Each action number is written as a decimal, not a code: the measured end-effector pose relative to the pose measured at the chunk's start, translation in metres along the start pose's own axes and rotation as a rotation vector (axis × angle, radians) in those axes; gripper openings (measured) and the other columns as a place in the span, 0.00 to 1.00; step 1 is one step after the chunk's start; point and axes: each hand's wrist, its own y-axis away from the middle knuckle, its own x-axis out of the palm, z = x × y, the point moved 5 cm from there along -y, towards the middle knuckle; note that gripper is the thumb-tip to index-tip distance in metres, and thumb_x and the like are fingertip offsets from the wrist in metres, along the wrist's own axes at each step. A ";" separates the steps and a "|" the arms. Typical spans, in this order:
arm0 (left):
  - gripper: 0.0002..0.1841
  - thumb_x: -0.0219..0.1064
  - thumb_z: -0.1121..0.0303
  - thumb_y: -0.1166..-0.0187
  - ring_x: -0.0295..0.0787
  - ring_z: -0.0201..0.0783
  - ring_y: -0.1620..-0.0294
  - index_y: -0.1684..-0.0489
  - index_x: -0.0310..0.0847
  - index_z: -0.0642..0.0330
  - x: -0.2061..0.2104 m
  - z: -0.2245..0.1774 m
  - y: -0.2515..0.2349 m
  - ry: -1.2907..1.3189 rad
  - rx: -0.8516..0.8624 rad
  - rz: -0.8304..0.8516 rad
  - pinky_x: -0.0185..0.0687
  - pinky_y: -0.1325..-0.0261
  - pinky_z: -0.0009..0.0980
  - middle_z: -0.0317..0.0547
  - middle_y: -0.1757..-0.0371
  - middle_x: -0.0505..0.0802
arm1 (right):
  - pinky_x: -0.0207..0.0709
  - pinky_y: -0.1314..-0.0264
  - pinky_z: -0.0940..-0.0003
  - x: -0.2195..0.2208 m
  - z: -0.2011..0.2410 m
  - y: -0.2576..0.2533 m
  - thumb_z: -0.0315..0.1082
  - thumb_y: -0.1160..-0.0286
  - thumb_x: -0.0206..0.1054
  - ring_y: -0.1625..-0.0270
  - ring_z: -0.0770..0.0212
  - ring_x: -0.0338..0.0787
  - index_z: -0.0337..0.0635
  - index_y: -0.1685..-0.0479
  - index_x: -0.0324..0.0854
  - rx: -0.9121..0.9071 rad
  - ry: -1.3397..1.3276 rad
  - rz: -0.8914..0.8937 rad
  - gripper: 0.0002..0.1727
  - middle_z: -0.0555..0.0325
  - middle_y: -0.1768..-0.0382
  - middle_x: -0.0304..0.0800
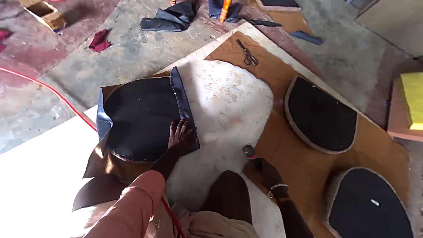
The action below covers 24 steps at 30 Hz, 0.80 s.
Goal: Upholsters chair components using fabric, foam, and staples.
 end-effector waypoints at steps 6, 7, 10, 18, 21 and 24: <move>0.28 0.46 0.29 0.18 0.45 0.46 0.03 0.20 0.72 0.14 0.005 0.003 0.001 0.038 0.008 -0.050 0.29 0.07 0.64 0.31 0.05 0.62 | 0.84 0.36 0.45 -0.029 0.130 0.042 0.58 0.27 0.71 0.44 0.51 0.93 0.42 0.36 0.84 -0.268 -0.006 0.097 0.31 0.47 0.49 0.93; 0.28 0.46 0.29 0.17 0.45 0.46 0.03 0.20 0.73 0.14 0.004 0.003 0.000 0.038 0.008 -0.054 0.30 0.07 0.64 0.31 0.05 0.62 | 0.80 0.31 0.41 -0.020 0.148 0.039 0.60 0.24 0.68 0.37 0.47 0.90 0.44 0.32 0.83 -0.276 0.143 0.146 0.32 0.45 0.43 0.91; 0.26 0.46 0.32 0.15 0.44 0.46 0.03 0.20 0.72 0.14 0.004 0.003 0.000 0.046 -0.005 -0.034 0.28 0.07 0.64 0.30 0.05 0.62 | 0.79 0.32 0.38 0.020 0.171 0.013 0.62 0.22 0.63 0.32 0.44 0.88 0.49 0.29 0.81 -0.347 0.375 0.237 0.32 0.45 0.38 0.90; 0.25 0.43 0.36 0.11 0.42 0.45 0.02 0.19 0.73 0.18 0.005 0.004 0.002 0.096 -0.014 0.001 0.26 0.07 0.66 0.32 0.05 0.61 | 0.82 0.36 0.43 0.054 0.175 -0.029 0.58 0.25 0.65 0.40 0.48 0.92 0.46 0.36 0.84 -0.418 0.329 0.202 0.29 0.48 0.47 0.93; 0.24 0.43 0.38 0.11 0.44 0.46 0.02 0.20 0.73 0.17 0.004 0.005 0.000 0.087 -0.003 -0.019 0.28 0.07 0.66 0.32 0.05 0.62 | 0.82 0.37 0.43 0.051 0.187 -0.024 0.57 0.25 0.65 0.40 0.48 0.92 0.47 0.37 0.84 -0.428 0.376 0.232 0.27 0.48 0.47 0.93; 0.23 0.44 0.40 0.10 0.45 0.46 0.03 0.22 0.75 0.17 0.006 0.005 0.000 0.100 -0.011 -0.030 0.28 0.07 0.65 0.31 0.06 0.63 | 0.84 0.41 0.43 0.055 0.192 -0.019 0.57 0.27 0.66 0.41 0.49 0.93 0.50 0.38 0.84 -0.387 0.388 0.188 0.26 0.50 0.48 0.94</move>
